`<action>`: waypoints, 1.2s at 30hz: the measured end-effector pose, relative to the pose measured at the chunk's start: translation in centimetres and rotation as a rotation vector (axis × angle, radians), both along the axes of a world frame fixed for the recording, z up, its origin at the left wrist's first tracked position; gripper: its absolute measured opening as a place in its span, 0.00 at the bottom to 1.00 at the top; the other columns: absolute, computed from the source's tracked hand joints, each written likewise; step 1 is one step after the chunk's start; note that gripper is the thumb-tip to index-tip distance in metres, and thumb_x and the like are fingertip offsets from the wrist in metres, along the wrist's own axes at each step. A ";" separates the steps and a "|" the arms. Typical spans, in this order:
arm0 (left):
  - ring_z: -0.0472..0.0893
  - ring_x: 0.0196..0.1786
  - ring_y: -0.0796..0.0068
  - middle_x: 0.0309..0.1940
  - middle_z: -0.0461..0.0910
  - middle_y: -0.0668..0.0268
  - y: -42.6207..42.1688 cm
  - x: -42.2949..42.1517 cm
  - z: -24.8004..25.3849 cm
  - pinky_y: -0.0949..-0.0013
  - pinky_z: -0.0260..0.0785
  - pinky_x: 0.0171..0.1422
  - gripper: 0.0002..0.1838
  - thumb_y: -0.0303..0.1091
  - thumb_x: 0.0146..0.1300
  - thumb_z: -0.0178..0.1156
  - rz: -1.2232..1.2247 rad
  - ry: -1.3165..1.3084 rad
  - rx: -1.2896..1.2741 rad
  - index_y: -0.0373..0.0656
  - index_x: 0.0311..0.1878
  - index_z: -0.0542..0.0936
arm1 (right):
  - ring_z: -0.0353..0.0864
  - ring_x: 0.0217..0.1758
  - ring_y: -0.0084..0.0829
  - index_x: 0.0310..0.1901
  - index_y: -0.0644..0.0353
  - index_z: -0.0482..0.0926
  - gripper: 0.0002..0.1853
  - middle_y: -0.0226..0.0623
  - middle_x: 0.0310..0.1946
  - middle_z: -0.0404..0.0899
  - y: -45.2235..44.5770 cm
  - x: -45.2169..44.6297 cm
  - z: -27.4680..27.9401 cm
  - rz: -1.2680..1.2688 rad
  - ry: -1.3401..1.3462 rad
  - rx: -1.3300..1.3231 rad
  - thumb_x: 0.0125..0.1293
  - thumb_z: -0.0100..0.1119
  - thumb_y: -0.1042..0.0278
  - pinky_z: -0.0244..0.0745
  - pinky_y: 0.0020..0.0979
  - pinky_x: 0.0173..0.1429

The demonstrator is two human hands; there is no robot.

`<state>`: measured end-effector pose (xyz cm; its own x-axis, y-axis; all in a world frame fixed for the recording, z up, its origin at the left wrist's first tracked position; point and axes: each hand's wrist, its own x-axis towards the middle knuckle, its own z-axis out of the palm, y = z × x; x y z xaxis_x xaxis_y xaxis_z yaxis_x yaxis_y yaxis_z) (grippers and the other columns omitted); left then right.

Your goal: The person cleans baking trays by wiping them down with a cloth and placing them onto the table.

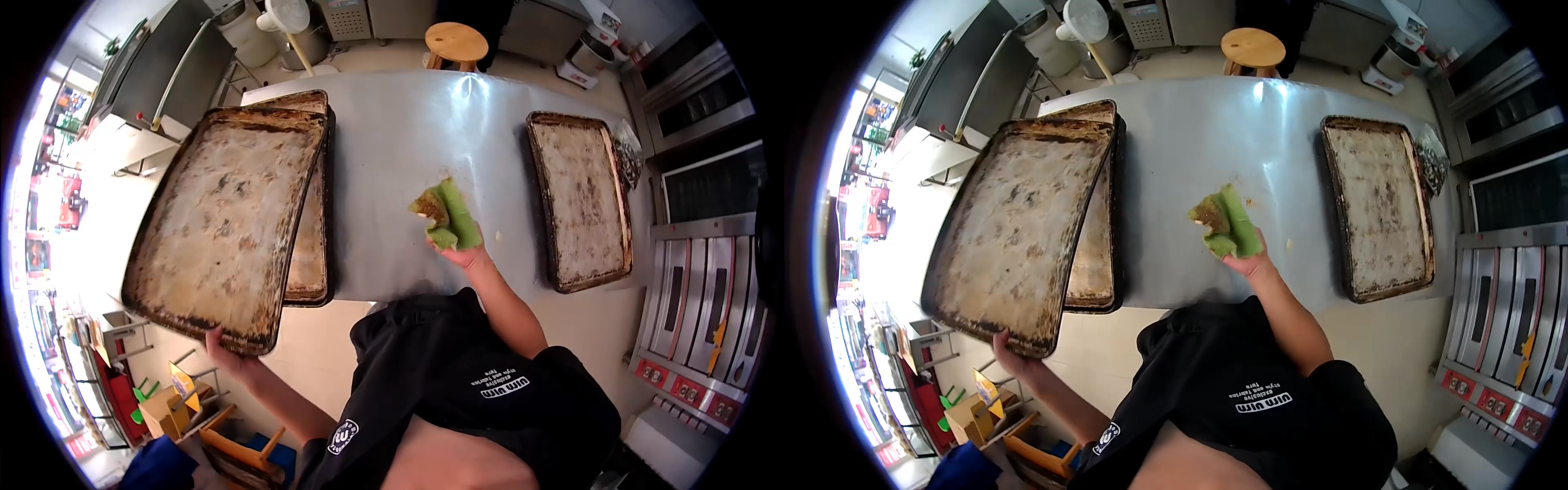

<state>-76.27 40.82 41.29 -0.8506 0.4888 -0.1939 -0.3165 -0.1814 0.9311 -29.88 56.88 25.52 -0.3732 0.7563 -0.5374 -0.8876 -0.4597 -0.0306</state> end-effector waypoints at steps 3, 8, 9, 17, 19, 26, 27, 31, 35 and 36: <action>0.82 0.50 0.59 0.49 0.80 0.57 -1.8 2.0 6.1 0.58 0.79 0.54 0.21 0.31 0.54 0.58 0.110 0.116 -0.012 0.33 0.52 0.78 | 0.85 0.47 0.42 0.59 0.55 0.80 0.20 0.40 0.52 0.84 -0.5 0.7 -3.5 0.059 0.285 0.252 0.77 0.48 0.53 0.81 0.41 0.50; 0.82 0.48 0.61 0.47 0.79 0.58 -1.6 5.6 11.1 0.62 0.78 0.55 0.24 0.28 0.51 0.59 0.101 0.331 0.046 0.33 0.54 0.77 | 0.85 0.48 0.41 0.60 0.57 0.78 0.19 0.41 0.53 0.83 -1.3 1.5 -5.2 -0.020 -0.011 0.051 0.77 0.51 0.56 0.83 0.39 0.48; 0.82 0.49 0.61 0.46 0.79 0.58 -1.2 6.2 11.4 0.62 0.78 0.55 0.23 0.28 0.51 0.59 0.044 0.364 0.075 0.33 0.54 0.77 | 0.85 0.49 0.41 0.60 0.58 0.78 0.18 0.42 0.53 0.83 -1.6 1.5 -5.4 -0.012 -0.043 0.038 0.77 0.51 0.57 0.83 0.40 0.49; 0.81 0.38 0.74 0.42 0.84 0.63 5.5 10.6 7.5 0.75 0.74 0.44 0.30 0.17 0.49 0.57 -0.213 0.452 0.039 0.29 0.62 0.77 | 0.85 0.56 0.42 0.63 0.66 0.75 0.19 0.45 0.55 0.83 -1.5 2.1 -5.8 -0.032 -0.536 0.262 0.72 0.58 0.75 0.84 0.39 0.58; 0.82 0.40 0.78 0.44 0.85 0.64 6.3 11.2 6.5 0.77 0.74 0.45 0.35 0.16 0.51 0.57 -0.280 0.486 0.035 0.29 0.68 0.74 | 0.86 0.55 0.39 0.64 0.66 0.74 0.21 0.43 0.53 0.84 -1.0 1.1 -5.3 -0.071 -0.744 0.218 0.70 0.60 0.77 0.83 0.36 0.58; 0.83 0.51 0.77 0.53 0.84 0.60 6.3 11.8 5.7 0.75 0.73 0.57 0.43 0.15 0.52 0.58 -0.420 0.596 -0.006 0.29 0.77 0.65 | 0.73 0.71 0.32 0.74 0.57 0.69 0.28 0.41 0.70 0.72 1.7 -10.1 5.9 0.011 -1.251 0.932 0.76 0.60 0.61 0.68 0.37 0.72; 0.83 0.52 0.76 0.54 0.83 0.59 6.3 12.0 5.7 0.74 0.73 0.59 0.44 0.14 0.52 0.58 -0.434 0.617 0.006 0.29 0.78 0.63 | 0.70 0.71 0.35 0.75 0.55 0.68 0.29 0.41 0.74 0.67 1.2 -13.1 7.8 -0.005 -1.206 1.153 0.74 0.60 0.62 0.65 0.38 0.74; 0.83 0.60 0.65 0.60 0.82 0.52 5.3 15.2 7.2 0.68 0.72 0.66 0.45 0.14 0.53 0.58 -0.430 0.776 0.006 0.29 0.79 0.60 | 0.68 0.68 0.47 0.76 0.54 0.67 0.36 0.43 0.82 0.56 0.2 -20.8 15.2 -0.119 -1.611 2.003 0.65 0.63 0.66 0.63 0.42 0.75; 0.82 0.63 0.60 0.63 0.80 0.45 4.1 14.9 6.0 0.65 0.72 0.68 0.43 0.16 0.52 0.60 -0.456 1.006 -0.050 0.28 0.77 0.65 | 0.70 0.65 0.49 0.75 0.52 0.70 0.37 0.44 0.80 0.60 4.8 -23.1 18.5 -0.399 -1.614 2.050 0.61 0.65 0.67 0.70 0.42 0.68; 0.82 0.63 0.59 0.63 0.80 0.44 3.9 15.0 6.0 0.64 0.72 0.68 0.42 0.16 0.52 0.60 -0.459 1.024 -0.051 0.27 0.76 0.66 | 0.70 0.65 0.49 0.74 0.51 0.71 0.36 0.45 0.78 0.63 5.7 -23.6 20.2 -0.412 -1.647 2.017 0.62 0.65 0.67 0.72 0.42 0.66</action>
